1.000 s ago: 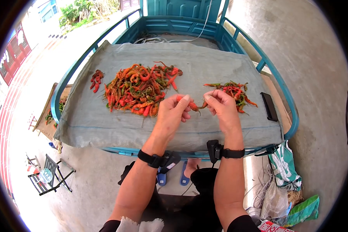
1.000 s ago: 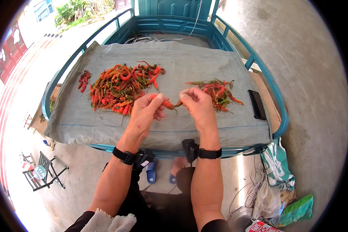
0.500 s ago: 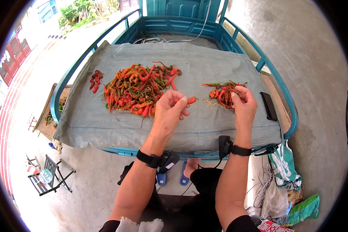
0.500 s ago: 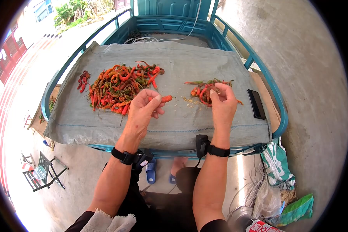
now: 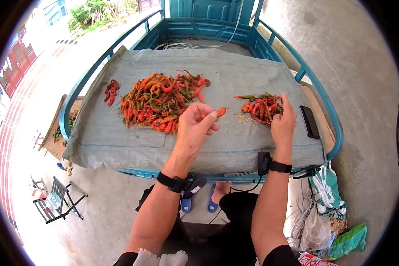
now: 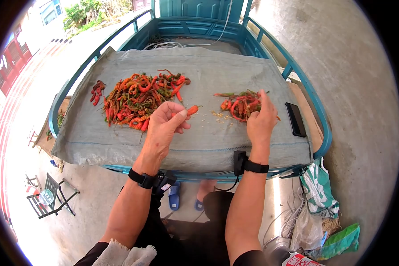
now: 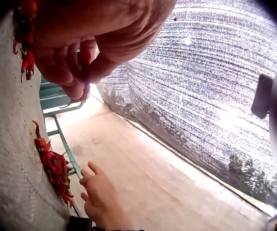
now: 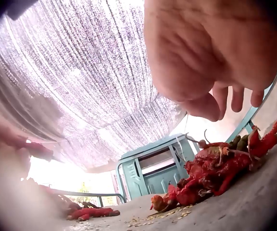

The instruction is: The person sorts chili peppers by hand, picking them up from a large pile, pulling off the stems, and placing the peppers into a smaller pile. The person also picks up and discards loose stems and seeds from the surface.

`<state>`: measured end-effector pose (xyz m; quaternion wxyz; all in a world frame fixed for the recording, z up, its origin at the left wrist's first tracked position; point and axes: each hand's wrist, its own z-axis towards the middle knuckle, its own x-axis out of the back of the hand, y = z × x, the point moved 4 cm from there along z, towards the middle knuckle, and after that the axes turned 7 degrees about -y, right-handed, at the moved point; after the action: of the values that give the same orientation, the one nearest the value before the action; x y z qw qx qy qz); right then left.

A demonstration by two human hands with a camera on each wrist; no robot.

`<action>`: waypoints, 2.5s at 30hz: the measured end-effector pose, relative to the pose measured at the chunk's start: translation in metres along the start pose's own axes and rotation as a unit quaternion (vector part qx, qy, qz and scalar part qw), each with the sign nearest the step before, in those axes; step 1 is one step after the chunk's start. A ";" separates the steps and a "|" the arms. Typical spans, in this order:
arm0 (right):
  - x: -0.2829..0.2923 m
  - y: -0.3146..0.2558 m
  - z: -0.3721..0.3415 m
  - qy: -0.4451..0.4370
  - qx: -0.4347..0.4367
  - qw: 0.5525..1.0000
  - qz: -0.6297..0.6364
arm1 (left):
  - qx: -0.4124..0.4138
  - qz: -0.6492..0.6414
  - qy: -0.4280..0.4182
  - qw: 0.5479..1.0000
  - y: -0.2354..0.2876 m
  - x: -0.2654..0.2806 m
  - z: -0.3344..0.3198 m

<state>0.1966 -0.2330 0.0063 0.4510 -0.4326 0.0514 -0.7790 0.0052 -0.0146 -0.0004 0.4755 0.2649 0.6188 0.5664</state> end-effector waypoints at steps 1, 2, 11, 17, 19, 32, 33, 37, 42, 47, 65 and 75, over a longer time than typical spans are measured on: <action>0.001 -0.001 0.000 0.010 0.003 1.000 0.002 | -0.002 -0.001 -0.001 1.000 0.000 0.000 0.000; 0.002 -0.002 0.001 0.021 0.005 1.000 0.004 | -0.004 -0.001 -0.002 1.000 0.001 -0.001 0.000; -0.005 -0.066 -0.003 -0.196 -0.087 0.889 0.405 | -0.012 -0.051 -0.039 0.998 -0.002 -0.006 0.000; -0.020 -0.110 -0.018 -0.295 -0.122 0.788 0.527 | -0.009 -0.080 -0.084 0.993 -0.002 -0.010 -0.001; -0.024 -0.112 -0.019 -0.288 -0.126 0.773 0.551 | -0.007 -0.076 -0.096 0.992 0.000 -0.011 -0.003; -0.019 -0.076 -0.009 -0.191 -0.137 0.827 0.511 | -0.094 0.008 0.107 0.990 0.007 0.027 0.004; -0.017 -0.070 -0.007 -0.170 -0.143 0.833 0.507 | -0.107 0.001 0.125 0.986 0.010 0.034 0.005; -0.004 -0.044 0.002 -0.082 -0.157 0.869 0.463 | -0.150 -0.027 0.173 0.973 0.017 0.050 0.004; 0.012 -0.025 0.007 -0.016 -0.106 0.949 0.297 | -0.187 -0.055 0.221 0.955 0.023 0.054 0.002; 0.009 -0.010 0.004 -0.012 -0.033 0.995 0.093 | -0.200 -0.055 0.232 0.950 0.022 0.058 0.003; -0.013 -0.058 -0.002 -0.070 -0.027 0.973 0.220 | -0.183 -0.063 0.197 0.961 0.010 0.043 0.005; -0.106 -0.128 0.072 -0.252 0.053 0.959 0.121 | -0.159 -0.109 0.203 0.960 0.017 0.037 0.002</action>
<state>0.1875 -0.0568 0.0444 0.5624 -0.5809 -0.0529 -0.5860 -0.0117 0.0226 0.0054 0.4351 -0.0041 0.6292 0.6440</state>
